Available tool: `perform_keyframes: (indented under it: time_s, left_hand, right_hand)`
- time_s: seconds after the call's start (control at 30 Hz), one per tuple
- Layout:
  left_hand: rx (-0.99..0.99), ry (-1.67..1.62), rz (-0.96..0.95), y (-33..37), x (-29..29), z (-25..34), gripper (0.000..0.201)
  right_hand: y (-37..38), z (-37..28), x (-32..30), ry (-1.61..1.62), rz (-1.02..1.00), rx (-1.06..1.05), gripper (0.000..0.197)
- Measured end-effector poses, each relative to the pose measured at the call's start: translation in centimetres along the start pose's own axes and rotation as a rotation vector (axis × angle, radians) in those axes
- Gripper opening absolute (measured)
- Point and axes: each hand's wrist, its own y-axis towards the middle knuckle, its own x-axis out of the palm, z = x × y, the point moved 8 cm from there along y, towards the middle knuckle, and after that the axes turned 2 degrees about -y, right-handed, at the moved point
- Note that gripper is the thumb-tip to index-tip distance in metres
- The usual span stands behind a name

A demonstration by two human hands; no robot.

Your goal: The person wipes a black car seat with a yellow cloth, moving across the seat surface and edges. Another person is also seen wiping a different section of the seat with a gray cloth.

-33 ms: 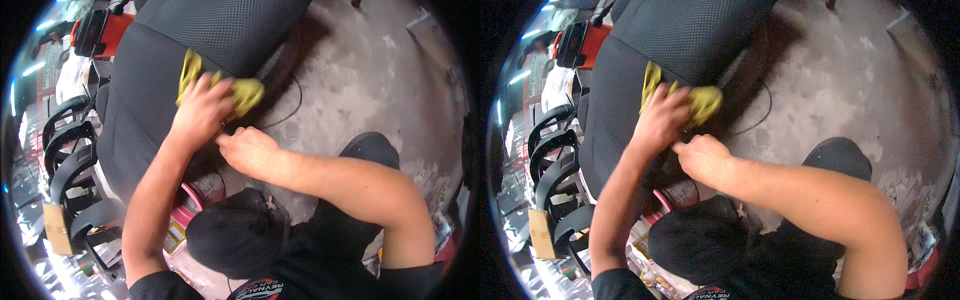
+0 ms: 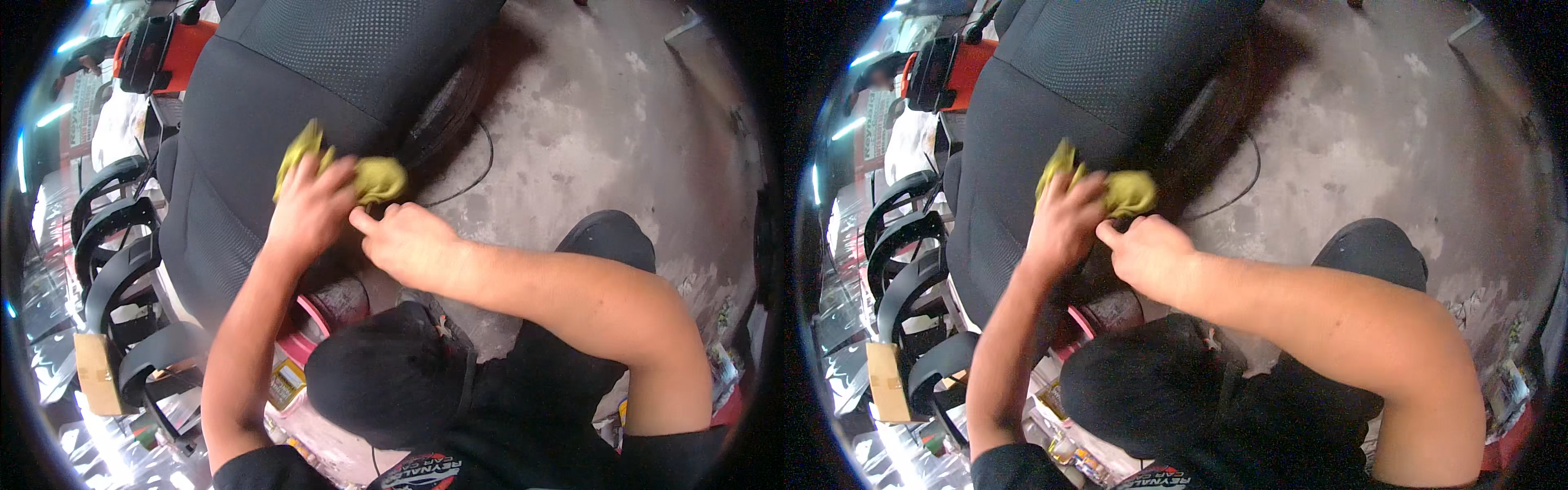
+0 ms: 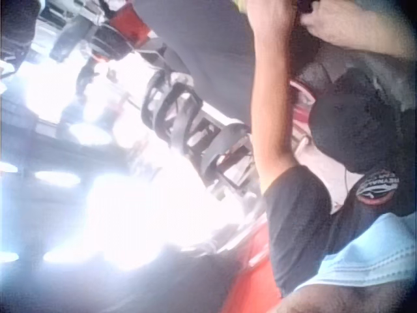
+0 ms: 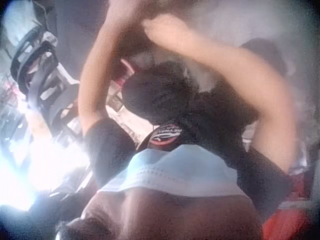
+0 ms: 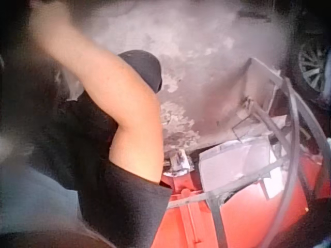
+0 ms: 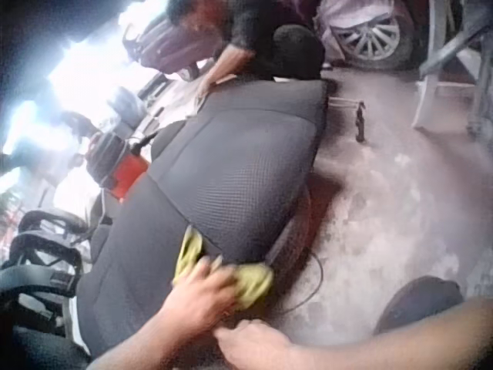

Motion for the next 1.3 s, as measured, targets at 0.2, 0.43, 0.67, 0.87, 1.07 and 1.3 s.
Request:
perform_keyframes:
  time_s: [0.2, 0.43, 0.67, 0.87, 1.07, 1.3]
  left_hand:
    - [-0.288, 0.118, -0.555, -15.3, -0.9, 1.1, 0.022]
    - [-0.272, 0.152, -0.020, 0.9, -4.0, -0.4, 0.059]
    - [-0.474, 0.169, -0.487, -17.9, 6.4, 4.0, 0.036]
    - [-0.384, 0.380, -0.142, -6.2, 2.7, 3.7, 0.035]
    - [-0.977, -0.188, -0.521, -16.0, 9.9, 2.5, 0.030]
    - [-0.918, -0.067, 0.651, -17.1, -5.3, 0.2, 0.024]
  right_hand:
    - [0.0, 0.6, -1.5, -0.089, 0.024, -0.019, 0.012]
    - [0.6, -0.6, -1.9, -0.111, -0.063, -0.005, 0.015]
    - [0.8, 0.7, -2.3, -0.017, -0.158, 0.005, 0.014]
    - [0.3, 0.1, -1.5, -0.069, -0.164, 0.021, 0.015]
    - [0.3, -1.3, -1.6, -0.160, -0.275, -0.048, 0.023]
    - [0.1, 0.0, -1.4, -0.099, -0.223, 0.016, 0.026]
